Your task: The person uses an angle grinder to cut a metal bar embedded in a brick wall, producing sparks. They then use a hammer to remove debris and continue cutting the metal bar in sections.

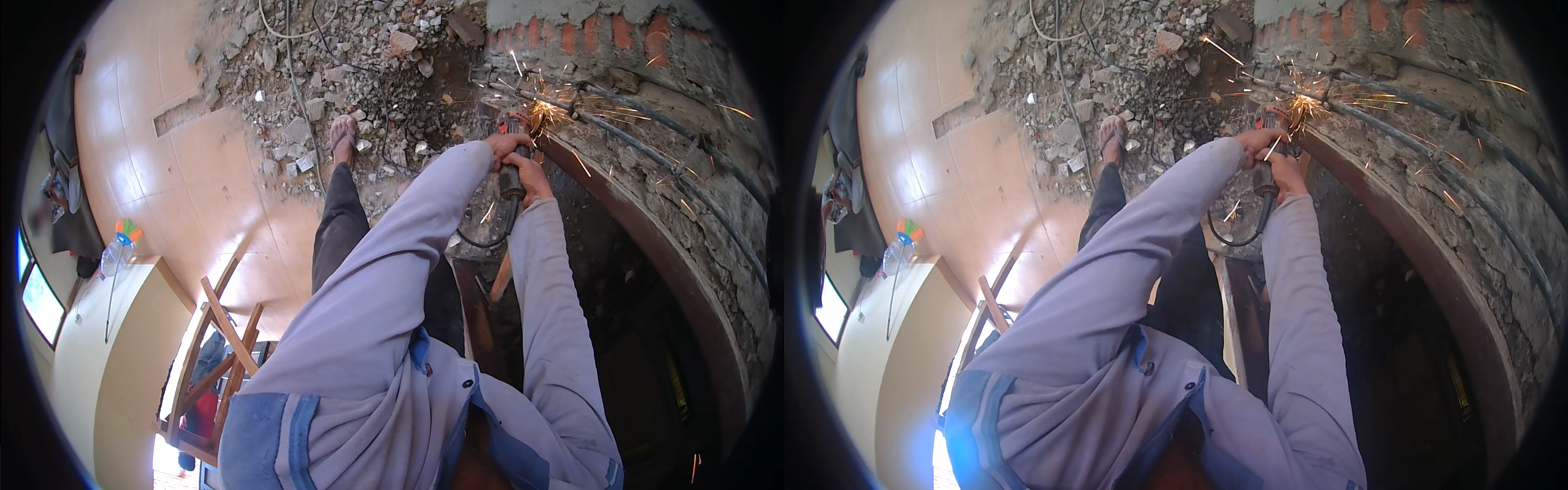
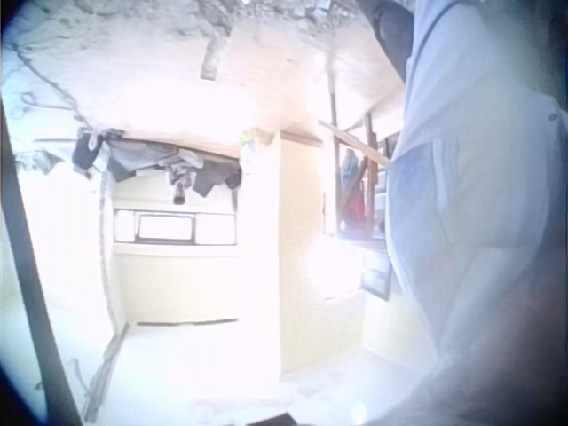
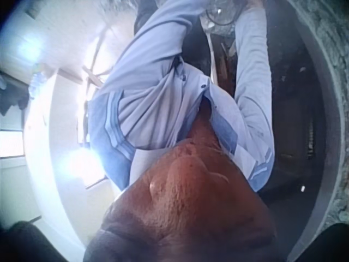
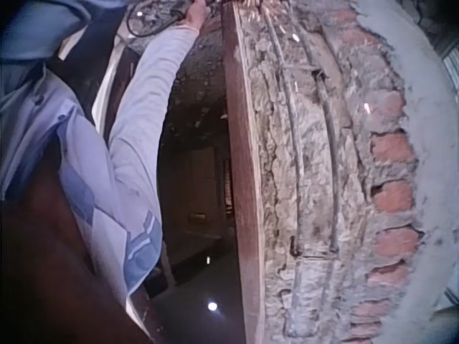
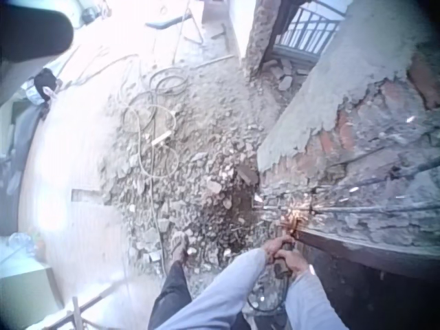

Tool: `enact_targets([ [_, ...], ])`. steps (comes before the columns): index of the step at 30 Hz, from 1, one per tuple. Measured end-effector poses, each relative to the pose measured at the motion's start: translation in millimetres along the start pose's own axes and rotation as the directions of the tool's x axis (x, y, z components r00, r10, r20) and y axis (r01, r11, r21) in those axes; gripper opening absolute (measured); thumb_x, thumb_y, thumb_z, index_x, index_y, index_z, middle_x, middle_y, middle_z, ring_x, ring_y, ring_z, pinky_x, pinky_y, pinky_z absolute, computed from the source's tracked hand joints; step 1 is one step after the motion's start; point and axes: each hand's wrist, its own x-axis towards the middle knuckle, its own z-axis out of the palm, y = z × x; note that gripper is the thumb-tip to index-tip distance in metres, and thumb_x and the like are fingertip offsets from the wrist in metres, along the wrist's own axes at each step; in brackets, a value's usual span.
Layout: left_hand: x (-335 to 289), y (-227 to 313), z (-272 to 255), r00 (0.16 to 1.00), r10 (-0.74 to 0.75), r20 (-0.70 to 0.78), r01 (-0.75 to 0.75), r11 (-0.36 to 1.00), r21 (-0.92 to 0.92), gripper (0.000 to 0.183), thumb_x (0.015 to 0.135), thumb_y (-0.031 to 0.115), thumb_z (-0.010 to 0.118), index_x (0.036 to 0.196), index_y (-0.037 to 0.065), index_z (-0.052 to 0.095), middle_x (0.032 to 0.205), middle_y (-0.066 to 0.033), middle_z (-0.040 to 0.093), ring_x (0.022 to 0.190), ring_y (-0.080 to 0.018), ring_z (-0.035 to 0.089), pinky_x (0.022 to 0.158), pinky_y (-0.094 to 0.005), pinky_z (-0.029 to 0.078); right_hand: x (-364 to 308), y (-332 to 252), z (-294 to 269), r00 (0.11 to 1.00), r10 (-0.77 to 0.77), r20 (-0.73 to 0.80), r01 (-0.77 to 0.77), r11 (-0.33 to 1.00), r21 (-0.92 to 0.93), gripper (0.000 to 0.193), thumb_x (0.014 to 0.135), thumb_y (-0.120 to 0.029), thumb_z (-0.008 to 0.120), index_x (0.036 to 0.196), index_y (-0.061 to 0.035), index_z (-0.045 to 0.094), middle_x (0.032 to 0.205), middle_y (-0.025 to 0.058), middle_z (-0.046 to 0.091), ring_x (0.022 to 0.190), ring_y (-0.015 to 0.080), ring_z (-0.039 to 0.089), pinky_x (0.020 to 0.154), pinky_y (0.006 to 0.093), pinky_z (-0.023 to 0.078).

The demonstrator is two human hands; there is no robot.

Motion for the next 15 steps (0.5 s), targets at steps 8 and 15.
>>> enact_targets([
  [8, 41, -14, -14, 1.000, -0.016, -0.007, 0.016, 0.999, -0.031, 0.034, 0.087, 0.032, 0.068, 0.106, 0.004, 0.067, 0.092, -0.0097, 0.073, 0.075, -0.0238, 0.069, 0.072, -0.0399, 0.057, 4, 0, -2, 0.999, 0.027, 0.036, -0.027, 1.000, 0.004, 0.034, 0.075, -0.023, 0.074, 0.097, 0.0020, 0.070, 0.081, 0.0081, 0.070, 0.064, 0.0187, 0.066, 0.057, 0.0331, 0.051],
  [15, 34, -12, -9, 1.000, -0.001, 0.001, 0.001, 0.999, -0.039, 0.034, 0.087, 0.031, 0.068, 0.105, 0.003, 0.066, 0.090, -0.0103, 0.073, 0.074, -0.0246, 0.069, 0.071, -0.0403, 0.057, 0, -1, -3, 0.998, 0.026, 0.053, -0.027, 1.000, 0.012, 0.033, 0.075, -0.022, 0.073, 0.099, 0.0019, 0.069, 0.082, 0.0090, 0.070, 0.063, 0.0205, 0.067, 0.057, 0.0346, 0.052],
])
